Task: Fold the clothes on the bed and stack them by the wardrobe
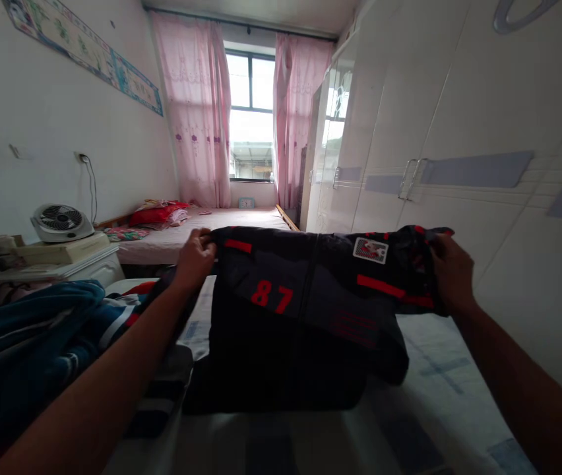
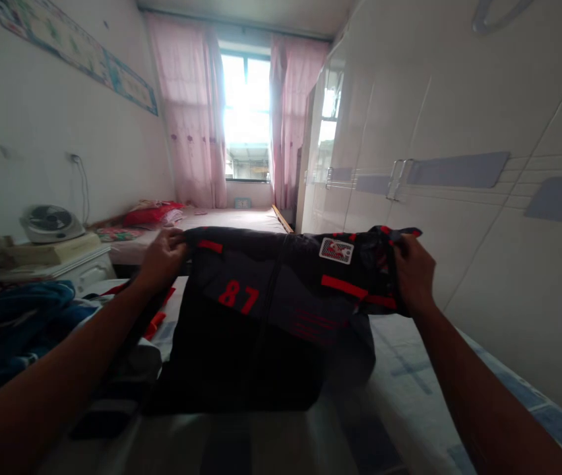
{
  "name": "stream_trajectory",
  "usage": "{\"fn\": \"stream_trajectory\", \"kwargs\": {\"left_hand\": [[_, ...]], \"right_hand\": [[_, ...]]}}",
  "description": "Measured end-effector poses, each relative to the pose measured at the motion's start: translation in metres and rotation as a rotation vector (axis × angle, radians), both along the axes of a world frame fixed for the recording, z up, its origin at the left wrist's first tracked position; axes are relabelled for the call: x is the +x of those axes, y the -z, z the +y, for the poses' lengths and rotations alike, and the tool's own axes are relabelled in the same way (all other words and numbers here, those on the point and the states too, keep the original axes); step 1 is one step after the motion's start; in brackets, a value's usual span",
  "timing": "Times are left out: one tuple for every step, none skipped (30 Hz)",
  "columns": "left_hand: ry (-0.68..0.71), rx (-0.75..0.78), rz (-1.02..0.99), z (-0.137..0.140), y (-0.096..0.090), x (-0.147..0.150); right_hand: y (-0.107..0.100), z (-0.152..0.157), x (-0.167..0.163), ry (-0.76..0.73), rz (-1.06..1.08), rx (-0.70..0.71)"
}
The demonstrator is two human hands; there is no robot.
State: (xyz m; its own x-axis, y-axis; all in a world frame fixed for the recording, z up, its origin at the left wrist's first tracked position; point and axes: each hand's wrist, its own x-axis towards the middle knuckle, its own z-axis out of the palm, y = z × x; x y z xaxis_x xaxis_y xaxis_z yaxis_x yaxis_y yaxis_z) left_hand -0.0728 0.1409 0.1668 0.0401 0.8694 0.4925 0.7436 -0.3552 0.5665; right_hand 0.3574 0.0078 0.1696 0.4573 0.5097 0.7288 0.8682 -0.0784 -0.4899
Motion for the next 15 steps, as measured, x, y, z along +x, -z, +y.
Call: {"fn": "stream_trajectory", "kwargs": {"left_hand": [[0.037, -0.038, 0.009, 0.003, 0.010, 0.005], [0.067, -0.078, 0.010, 0.003, 0.022, 0.008], [0.097, -0.123, 0.012, -0.001, 0.036, 0.009], [0.128, -0.176, 0.027, -0.007, 0.051, 0.007], [0.166, -0.229, 0.046, -0.017, 0.067, 0.003], [0.206, -0.277, 0.066, -0.028, 0.082, -0.004], [0.239, -0.316, 0.080, -0.040, 0.095, -0.013], [0.261, -0.352, 0.089, -0.052, 0.108, -0.023], [0.276, -0.386, 0.095, -0.064, 0.119, -0.034], [0.287, -0.413, 0.099, -0.074, 0.128, -0.045], [0.297, -0.440, 0.104, -0.083, 0.135, -0.055], [0.311, -0.464, 0.113, -0.089, 0.141, -0.064], [0.331, -0.482, 0.131, -0.094, 0.146, -0.071], [0.356, -0.494, 0.162, -0.097, 0.150, -0.075], [0.385, -0.494, 0.200, -0.099, 0.153, -0.076]], "right_hand": [[0.009, 0.005, 0.007, 0.042, -0.040, -0.077], [0.022, 0.006, 0.012, 0.073, -0.070, -0.143], [0.037, 0.005, 0.015, 0.097, -0.083, -0.194], [0.054, 0.000, 0.016, 0.110, -0.076, -0.229], [0.072, -0.007, 0.015, 0.112, -0.057, -0.263], [0.090, -0.016, 0.012, 0.090, -0.009, -0.296], [0.107, -0.028, 0.007, 0.032, 0.061, -0.342], [0.121, -0.040, -0.001, -0.047, 0.150, -0.409], [0.132, -0.052, -0.010, -0.154, 0.247, -0.486], [0.141, -0.064, -0.021, -0.274, 0.337, -0.561], [0.147, -0.074, -0.033, -0.396, 0.416, -0.627], [0.150, -0.083, -0.046, -0.522, 0.476, -0.681], [0.152, -0.090, -0.059, -0.647, 0.517, -0.723], [0.153, -0.094, -0.072, -0.764, 0.546, -0.756], [0.154, -0.096, -0.084, -0.860, 0.571, -0.777]]}}
